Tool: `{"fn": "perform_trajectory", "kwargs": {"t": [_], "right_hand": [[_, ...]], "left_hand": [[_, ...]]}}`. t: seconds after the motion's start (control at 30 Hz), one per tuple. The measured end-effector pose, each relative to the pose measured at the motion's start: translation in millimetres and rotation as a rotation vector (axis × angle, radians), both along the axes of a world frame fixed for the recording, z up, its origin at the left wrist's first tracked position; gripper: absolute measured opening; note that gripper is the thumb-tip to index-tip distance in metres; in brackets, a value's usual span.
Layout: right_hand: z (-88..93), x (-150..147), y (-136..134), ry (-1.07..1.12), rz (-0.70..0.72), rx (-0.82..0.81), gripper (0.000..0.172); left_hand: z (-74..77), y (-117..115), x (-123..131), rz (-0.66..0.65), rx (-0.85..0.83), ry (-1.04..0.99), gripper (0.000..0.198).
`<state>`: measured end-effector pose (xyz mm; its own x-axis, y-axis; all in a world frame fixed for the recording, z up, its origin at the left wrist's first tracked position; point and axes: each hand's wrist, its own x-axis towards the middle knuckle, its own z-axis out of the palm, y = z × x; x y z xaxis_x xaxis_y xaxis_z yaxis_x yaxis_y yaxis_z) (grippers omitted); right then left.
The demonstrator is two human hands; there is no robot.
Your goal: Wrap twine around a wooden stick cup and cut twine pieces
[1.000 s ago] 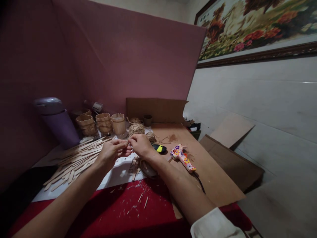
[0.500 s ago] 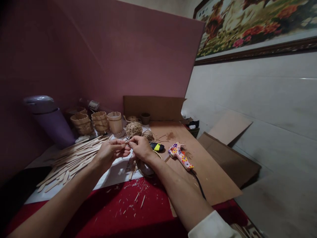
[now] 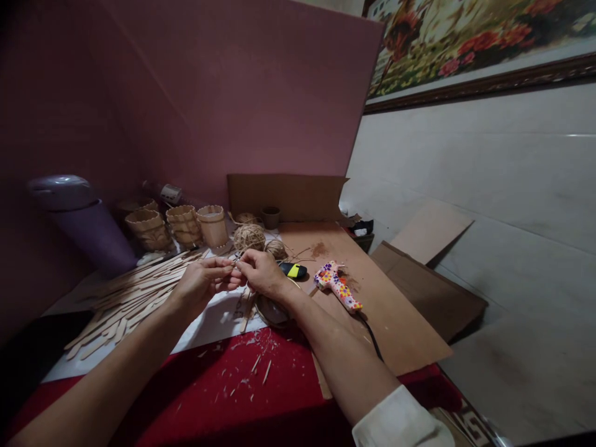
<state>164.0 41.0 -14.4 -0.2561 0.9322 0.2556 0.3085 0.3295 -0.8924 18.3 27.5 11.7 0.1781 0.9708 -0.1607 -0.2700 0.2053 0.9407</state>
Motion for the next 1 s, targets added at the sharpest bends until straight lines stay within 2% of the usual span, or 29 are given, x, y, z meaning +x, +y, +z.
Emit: {"fn": "perform_trajectory", "kwargs": {"t": [0.13, 0.4, 0.6, 0.73, 1.0], "right_hand": [[4.3, 1.4, -4.4, -0.039, 0.039, -0.002, 0.016], [1.8, 4.5, 0.5, 0.08, 0.076, -0.094, 0.026], [6.5, 9.9, -0.3, 0.091, 0.144, -0.11, 0.021], [7.3, 10.6, 0.4, 0.086, 0.135, -0.118, 0.021], [4.3, 10.4, 2.6, 0.069, 0.131, -0.085, 0.018]], "left_hand": [[-0.1, -0.6, 0.4, 0.01, 0.022, 0.023, 0.008], [-4.7, 0.6, 0.5, -0.035, 0.068, 0.05, 0.007], [-3.5, 0.8, -0.3, -0.095, 0.042, 0.037, 0.009], [-1.7, -0.4, -1.3, -0.133, 0.032, 0.03, 0.011], [-2.2, 0.5, -1.2, -0.123, 0.031, 0.028, 0.01]]}}
